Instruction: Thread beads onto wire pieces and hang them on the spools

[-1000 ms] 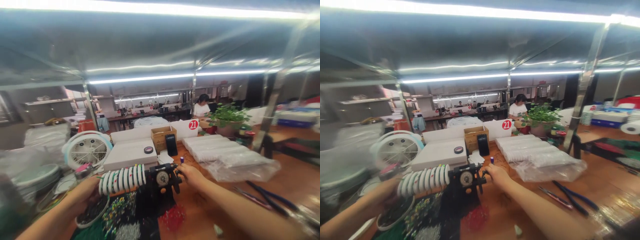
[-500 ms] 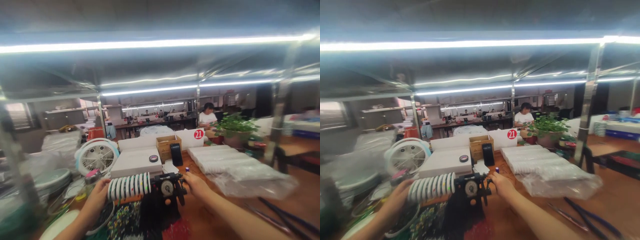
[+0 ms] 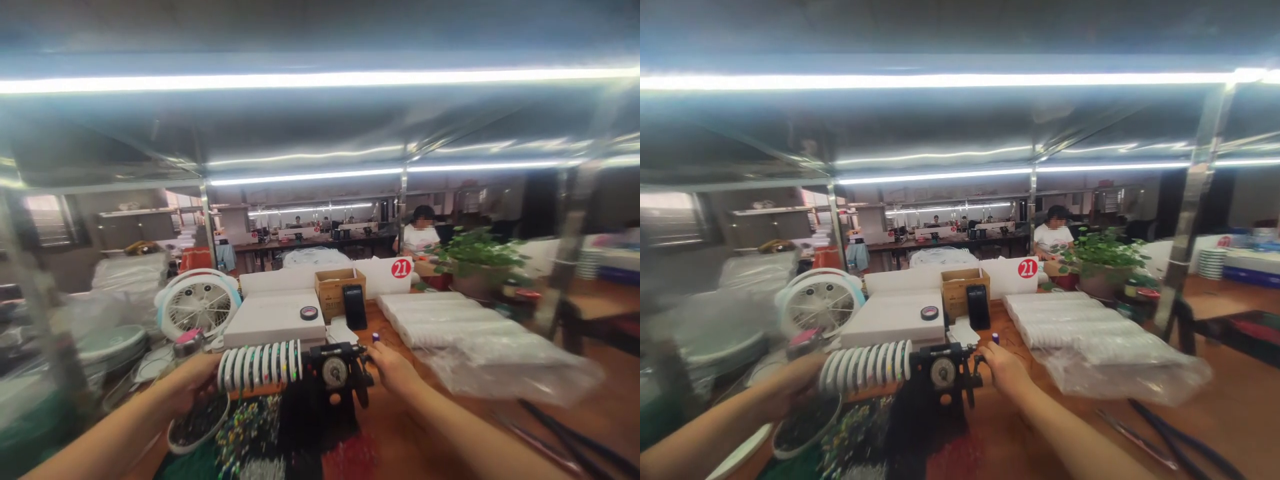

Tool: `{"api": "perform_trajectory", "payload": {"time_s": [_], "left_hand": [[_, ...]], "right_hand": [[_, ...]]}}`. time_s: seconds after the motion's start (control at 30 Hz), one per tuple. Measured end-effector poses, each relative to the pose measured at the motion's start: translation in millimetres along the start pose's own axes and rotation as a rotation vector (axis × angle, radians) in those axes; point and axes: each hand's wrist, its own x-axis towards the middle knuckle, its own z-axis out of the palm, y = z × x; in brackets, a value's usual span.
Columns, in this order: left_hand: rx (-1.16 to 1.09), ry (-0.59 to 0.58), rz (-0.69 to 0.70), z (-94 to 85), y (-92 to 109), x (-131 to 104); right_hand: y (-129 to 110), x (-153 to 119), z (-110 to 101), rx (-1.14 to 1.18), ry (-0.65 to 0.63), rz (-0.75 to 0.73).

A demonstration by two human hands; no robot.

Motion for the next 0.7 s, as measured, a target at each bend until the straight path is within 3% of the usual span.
{"api": "perform_trajectory", "payload": {"time_s": [0.1, 0.2, 0.3, 0.37, 0.43, 0.57, 0.63, 0.7], "left_hand": [[-0.032, -0.06, 0.009, -3.7, -3, 5], [-0.044, -0.103, -0.009, -7.6, -6, 11], [-0.036, -0.122, -0.047, -9.0, -7, 15], [-0.028, -0.143, -0.038, -8.6, -8, 15], [-0.013, -0.176, -0.001, -7.9, -8, 13], [0.021, -0.167, 0.076, -8.5, -12, 10], [0.065, -0.143, 0.115, -9.9, -14, 11], [0.103, -0.127, 0.136, -11.3, -17, 12]], "right_hand": [[3, 2, 4, 0.001, 0.04, -0.029], [6, 5, 1, -0.011, 0.165, -0.06], [6, 3, -14, -0.028, 0.299, -0.155], [2, -3, -32, -0.047, 0.317, -0.216], [-4, -15, -53, -0.068, 0.284, -0.241], [-16, -47, -80, -0.025, -0.001, -0.234], [-20, -61, -78, 0.011, -0.08, -0.175], [-21, -68, -66, 0.067, -0.075, -0.091]]}}
